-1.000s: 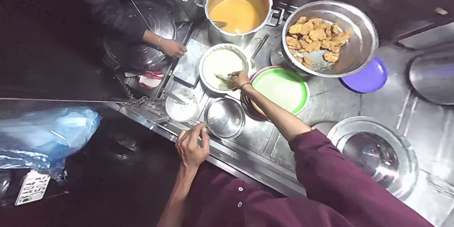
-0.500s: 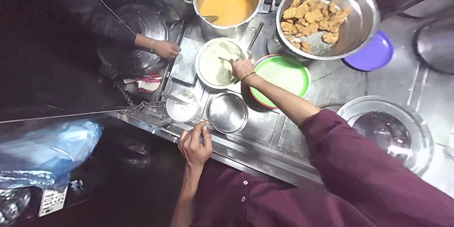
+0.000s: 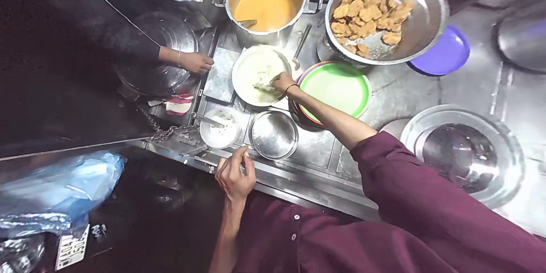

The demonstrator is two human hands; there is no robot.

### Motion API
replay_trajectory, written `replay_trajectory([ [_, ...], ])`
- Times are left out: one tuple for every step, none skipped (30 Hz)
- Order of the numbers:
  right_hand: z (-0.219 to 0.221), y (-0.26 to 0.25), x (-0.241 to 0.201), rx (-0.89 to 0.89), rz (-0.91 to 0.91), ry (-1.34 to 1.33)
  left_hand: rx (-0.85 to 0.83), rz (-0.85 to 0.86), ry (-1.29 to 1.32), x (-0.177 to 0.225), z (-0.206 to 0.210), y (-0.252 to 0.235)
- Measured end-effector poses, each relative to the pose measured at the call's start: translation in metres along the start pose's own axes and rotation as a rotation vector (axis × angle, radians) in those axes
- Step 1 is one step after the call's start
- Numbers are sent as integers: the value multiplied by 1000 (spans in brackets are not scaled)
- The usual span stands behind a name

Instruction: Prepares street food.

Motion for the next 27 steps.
replay_trajectory([
  [-5,12,-11,22,-99,147,-4,4,-3,0,0,0],
  [-9,28,-25,58,-199,336,-6,6,-7,0,-1,-1],
  [-11,41,-37,117,-301,518,-5,4,-7,0,-1,-1],
  [-13,53,-48,166,-384,648,-1,1,-5,0,-1,-1],
  [-13,62,-55,197,-427,736,2,-2,-1,-1,-1,0],
  [-16,67,-62,224,-437,786,9,-3,2,-1,0,0],
  [-19,70,-70,252,-439,811,14,-4,4,-1,0,1],
  [-23,68,-77,283,-439,809,14,-4,4,-2,0,0],
  [-26,64,-83,301,-428,795,13,-4,3,-1,0,0],
  [-26,59,-89,307,-410,787,13,-3,1,-1,0,1],
  [-26,53,-94,294,-383,790,14,-3,0,-1,0,1],
  [-23,49,-96,271,-357,793,17,-2,0,-2,-1,1],
  [-19,46,-95,253,-343,800,19,0,1,-2,-1,1],
  [-15,44,-92,232,-340,799,18,0,2,-2,-1,1],
  [-9,42,-86,214,-347,801,17,0,3,-2,-1,1],
  [-2,43,-79,194,-357,801,13,-1,3,-2,-1,1],
  [4,47,-71,167,-362,803,12,-2,5,-3,-2,0],
  [9,52,-63,152,-371,809,13,-3,7,-3,-2,0],
  [13,59,-54,138,-382,818,13,-4,9,-3,-2,0],
  [17,66,-46,137,-399,827,14,-4,8,-2,-2,1],
  [19,73,-38,146,-416,831,15,-4,8,-2,-2,1],
  [20,82,-32,152,-428,828,14,-2,9,-2,-2,0],
  [20,93,-26,160,-434,819,11,0,13,-2,-2,1],
  [20,100,-19,187,-448,819,9,1,15,-3,-2,1],
  [19,105,-12,220,-465,818,8,2,15,-3,-2,2],
  [16,111,-6,253,-479,806,9,3,14,-3,-2,2],
  [11,117,-3,275,-477,797,13,5,12,-3,-2,1],
])
Point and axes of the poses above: each hand's wrist, its own y-axis away from the middle knuckle, its own z-axis out of the palm, x = y × z, the point moved 8 cm from there along -y, towards the middle knuckle, and after that the axes turned 9 degrees about y, right-handed, at the moved point
